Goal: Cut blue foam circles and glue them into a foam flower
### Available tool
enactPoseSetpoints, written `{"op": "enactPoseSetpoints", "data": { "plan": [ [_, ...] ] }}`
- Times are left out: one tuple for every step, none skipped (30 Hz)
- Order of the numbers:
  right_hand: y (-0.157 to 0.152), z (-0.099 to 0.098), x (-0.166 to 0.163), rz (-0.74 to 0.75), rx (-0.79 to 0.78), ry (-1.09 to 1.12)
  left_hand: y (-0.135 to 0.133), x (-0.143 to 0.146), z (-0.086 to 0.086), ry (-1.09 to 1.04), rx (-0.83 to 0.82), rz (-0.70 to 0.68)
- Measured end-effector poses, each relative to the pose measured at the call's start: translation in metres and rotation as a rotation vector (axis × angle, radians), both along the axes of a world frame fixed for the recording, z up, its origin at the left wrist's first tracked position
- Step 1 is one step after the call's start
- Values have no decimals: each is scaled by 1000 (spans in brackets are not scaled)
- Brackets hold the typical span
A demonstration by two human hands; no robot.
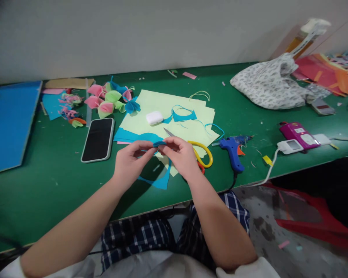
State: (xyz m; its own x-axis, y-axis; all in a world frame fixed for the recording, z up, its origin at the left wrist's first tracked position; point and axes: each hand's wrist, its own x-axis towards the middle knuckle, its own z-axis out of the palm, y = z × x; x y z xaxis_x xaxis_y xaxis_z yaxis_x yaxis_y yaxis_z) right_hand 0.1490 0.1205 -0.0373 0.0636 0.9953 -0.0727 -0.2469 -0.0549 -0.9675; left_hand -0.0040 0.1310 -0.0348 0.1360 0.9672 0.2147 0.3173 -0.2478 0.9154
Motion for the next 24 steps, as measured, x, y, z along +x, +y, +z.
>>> {"op": "enactPoseSetpoints", "data": {
  "plan": [
    [0,-1,0,-7,-1,2,0,0,0,-20,-10,0],
    [0,-2,0,-8,3,-2,0,0,0,-41,-19,0],
    [0,-3,0,-4,9,-11,0,0,0,-61,-27,2],
    [0,-3,1,3,17,-23,0,0,0,-79,-34,3],
    [0,-4,1,12,23,-36,-1,0,0,-94,-39,3],
    [0,-5,1,17,26,-48,-1,0,0,-104,-46,2],
    [0,-5,1,18,26,-57,-1,0,0,-115,-51,1],
    [0,-5,1,16,24,-64,-1,0,0,-126,-54,3],
    [0,-5,1,10,21,-69,-1,0,0,-137,-52,7],
    [0,-5,0,1,17,-73,-2,0,0,-148,-49,12],
    [0,-5,0,-7,12,-76,-2,1,1,-158,-49,19],
    [0,-4,0,-12,4,-78,-2,1,1,-168,-55,26],
    [0,-3,-1,-15,-5,-81,-2,1,2,-180,-68,31],
    [0,-2,-1,-15,-15,-86,-2,2,3,-196,-89,34],
    [0,-1,-1,-11,-25,-93,-2,2,4,-218,-116,34],
    [-1,0,-1,-8,-33,-100,-1,2,5,-243,-143,34],
    [-1,1,-1,-4,-37,-108,-1,2,6,-268,-163,33],
    [-1,1,-1,1,-39,-118,-1,3,7,-286,-178,31],
    [-2,1,-1,4,-37,-133,-1,3,7,-296,-187,29],
    [-2,1,-1,8,-35,-150,-1,3,8,-300,-192,28],
    [-2,0,-1,10,-30,-169,0,3,8,-301,-194,29],
    [-3,-1,-1,11,-23,-189,0,3,9,-303,-196,31],
    [-3,-2,-1,13,-15,-209,0,3,9,-305,-199,33],
    [-3,-3,-1,13,-6,-221,0,3,9,-309,-202,32]
  ]
}}
